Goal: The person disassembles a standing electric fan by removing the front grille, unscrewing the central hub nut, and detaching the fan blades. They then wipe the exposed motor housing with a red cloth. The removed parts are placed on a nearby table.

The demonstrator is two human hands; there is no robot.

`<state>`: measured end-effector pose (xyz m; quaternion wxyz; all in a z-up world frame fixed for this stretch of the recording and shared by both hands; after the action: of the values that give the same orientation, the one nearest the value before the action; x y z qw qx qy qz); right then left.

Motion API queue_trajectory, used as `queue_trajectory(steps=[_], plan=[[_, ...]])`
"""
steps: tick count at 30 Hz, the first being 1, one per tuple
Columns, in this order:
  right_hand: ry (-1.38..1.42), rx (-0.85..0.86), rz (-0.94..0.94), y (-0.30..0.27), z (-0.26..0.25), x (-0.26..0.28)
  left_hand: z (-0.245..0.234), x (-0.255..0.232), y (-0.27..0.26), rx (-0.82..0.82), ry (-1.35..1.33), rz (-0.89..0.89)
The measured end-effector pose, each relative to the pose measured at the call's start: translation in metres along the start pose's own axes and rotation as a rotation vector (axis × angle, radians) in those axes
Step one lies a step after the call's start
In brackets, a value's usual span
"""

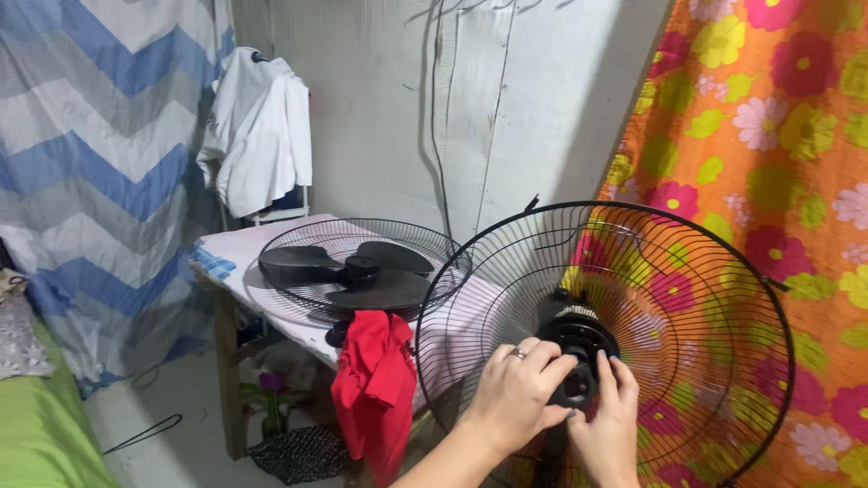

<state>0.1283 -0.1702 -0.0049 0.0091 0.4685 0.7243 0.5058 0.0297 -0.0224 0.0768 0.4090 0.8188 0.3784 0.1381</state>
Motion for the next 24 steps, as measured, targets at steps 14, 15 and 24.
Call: queue_trajectory(steps=[14,15,24], plan=[[-0.033,0.008,0.016,0.002,0.002,-0.006,-0.072,0.050,-0.060,-0.427,-0.082,-0.289],[-0.036,0.005,0.011,0.002,0.002,-0.006,-0.084,0.067,-0.077,-0.483,-0.047,-0.383],[-0.051,-0.088,-0.075,-0.002,0.011,-0.023,-0.134,0.207,-0.193,-0.620,0.160,-1.148]])
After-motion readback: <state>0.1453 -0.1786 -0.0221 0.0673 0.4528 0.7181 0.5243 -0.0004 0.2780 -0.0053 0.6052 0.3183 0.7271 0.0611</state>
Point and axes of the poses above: each hand's wrist, its own y-axis towards the middle knuckle, its own z-axis out of the palm, x = y × z, the point moved 10 cm from there along y, towards the middle knuckle, and after that the axes turned 7 degrees about x, right-handed, at the moved point
